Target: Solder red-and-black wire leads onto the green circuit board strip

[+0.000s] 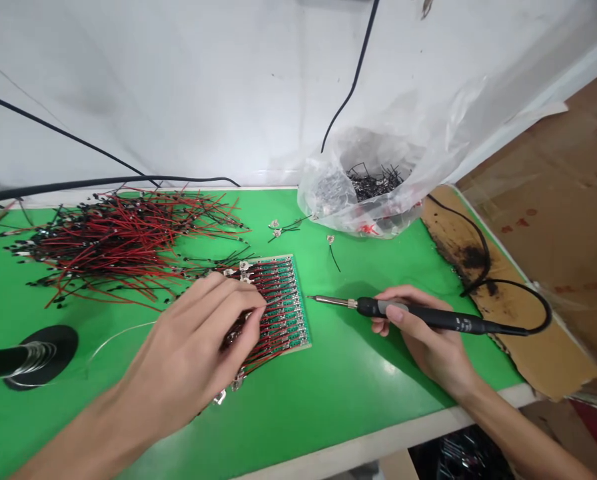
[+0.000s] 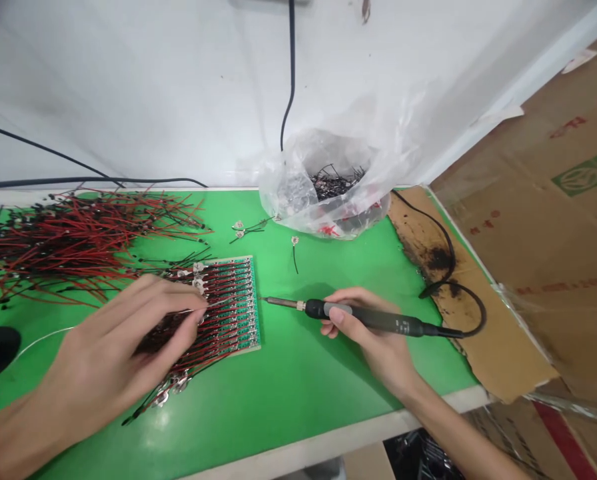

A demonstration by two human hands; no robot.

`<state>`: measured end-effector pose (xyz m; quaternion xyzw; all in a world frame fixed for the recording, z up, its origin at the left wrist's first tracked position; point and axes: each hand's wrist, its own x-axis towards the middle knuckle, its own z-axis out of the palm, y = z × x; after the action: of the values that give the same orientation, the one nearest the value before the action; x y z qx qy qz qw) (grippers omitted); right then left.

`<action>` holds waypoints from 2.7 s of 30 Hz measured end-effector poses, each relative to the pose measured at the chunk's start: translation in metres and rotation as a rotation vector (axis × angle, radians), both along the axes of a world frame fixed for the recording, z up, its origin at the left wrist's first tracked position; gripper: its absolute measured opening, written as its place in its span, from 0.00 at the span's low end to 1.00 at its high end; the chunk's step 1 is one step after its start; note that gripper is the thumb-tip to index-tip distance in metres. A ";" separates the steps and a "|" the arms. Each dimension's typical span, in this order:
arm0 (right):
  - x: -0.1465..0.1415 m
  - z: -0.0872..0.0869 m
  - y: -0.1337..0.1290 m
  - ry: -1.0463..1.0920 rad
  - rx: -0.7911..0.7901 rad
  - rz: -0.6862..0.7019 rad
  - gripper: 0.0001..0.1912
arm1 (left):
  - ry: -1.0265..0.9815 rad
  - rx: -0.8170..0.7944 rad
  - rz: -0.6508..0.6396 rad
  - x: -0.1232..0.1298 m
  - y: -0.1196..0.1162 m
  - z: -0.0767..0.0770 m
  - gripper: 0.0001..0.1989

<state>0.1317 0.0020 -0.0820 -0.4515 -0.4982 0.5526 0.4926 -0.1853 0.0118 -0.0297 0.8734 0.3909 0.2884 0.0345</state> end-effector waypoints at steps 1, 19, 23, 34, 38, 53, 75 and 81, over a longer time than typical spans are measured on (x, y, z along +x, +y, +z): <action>0.000 0.001 0.000 0.004 -0.004 0.005 0.07 | -0.001 -0.012 -0.016 0.002 -0.002 -0.002 0.06; -0.001 0.004 0.001 -0.051 -0.042 0.033 0.08 | -0.028 -0.060 -0.016 0.005 -0.006 -0.020 0.11; -0.005 0.009 0.002 0.044 -0.071 -0.009 0.09 | -0.034 -0.059 -0.014 0.004 -0.006 -0.021 0.11; -0.010 0.014 0.000 0.063 -0.141 -0.057 0.09 | -0.032 -0.055 -0.008 0.007 -0.005 -0.019 0.11; -0.016 0.020 -0.003 0.023 -0.196 -0.105 0.14 | -0.035 -0.051 -0.007 0.006 -0.005 -0.019 0.10; -0.006 0.021 -0.007 -0.137 -0.153 -0.086 0.11 | -0.029 -0.045 -0.006 0.005 -0.004 -0.018 0.12; 0.011 0.004 0.007 -0.001 0.013 -0.003 0.08 | -0.047 -0.045 -0.008 0.006 -0.003 -0.019 0.11; 0.005 0.008 0.004 0.021 -0.045 0.022 0.06 | -0.060 -0.043 -0.017 0.007 -0.003 -0.019 0.11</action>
<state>0.1362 0.0062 -0.0741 -0.4512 -0.4853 0.5736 0.4814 -0.1786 0.0093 -0.0488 0.8668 0.3881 0.3057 0.0672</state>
